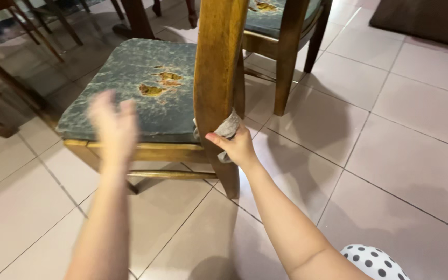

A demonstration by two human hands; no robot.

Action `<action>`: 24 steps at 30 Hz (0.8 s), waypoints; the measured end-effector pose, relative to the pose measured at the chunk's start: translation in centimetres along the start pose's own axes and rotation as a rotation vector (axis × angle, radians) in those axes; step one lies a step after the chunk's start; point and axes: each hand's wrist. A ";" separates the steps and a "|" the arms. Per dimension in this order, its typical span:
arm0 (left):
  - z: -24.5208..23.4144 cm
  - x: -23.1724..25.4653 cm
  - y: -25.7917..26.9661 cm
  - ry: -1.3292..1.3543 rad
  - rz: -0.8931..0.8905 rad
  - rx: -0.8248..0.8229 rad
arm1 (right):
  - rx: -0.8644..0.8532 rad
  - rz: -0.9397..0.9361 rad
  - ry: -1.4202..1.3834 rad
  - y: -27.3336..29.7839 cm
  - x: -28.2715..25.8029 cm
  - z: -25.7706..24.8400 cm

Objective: The person wipes the wooden frame and legs of several dining chairs using a cloth. They clean the backrest, seat frame, and legs of each chair, moving between chairs around a dining table.

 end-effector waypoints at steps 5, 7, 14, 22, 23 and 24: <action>3.6 10.5 5.5 0.704 0.117 -0.355 | 0.138 0.204 0.015 0.5 -1.5 0.7; 4.4 12.5 7.0 0.749 0.150 -0.256 | 0.205 0.284 0.091 1.1 -3.5 2.2; 3.4 13.8 9.3 0.346 -0.014 0.251 | 0.164 0.603 -0.665 4.6 -11.0 8.7; -3.1 6.4 5.8 0.304 -0.099 0.229 | -0.178 -0.039 0.147 8.5 -8.4 12.6; -3.7 4.9 5.3 0.341 -0.147 0.189 | -0.194 -0.129 0.129 8.9 -7.3 12.9; -4.8 3.6 4.8 0.375 -0.192 0.147 | -0.207 -0.220 0.108 9.3 -6.4 13.3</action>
Point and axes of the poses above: each hand's wrist, its own y-axis away from the middle knuckle, its own z-axis out of the palm, x = y × z, and after that the axes turned 1 degree about -z, right-handed
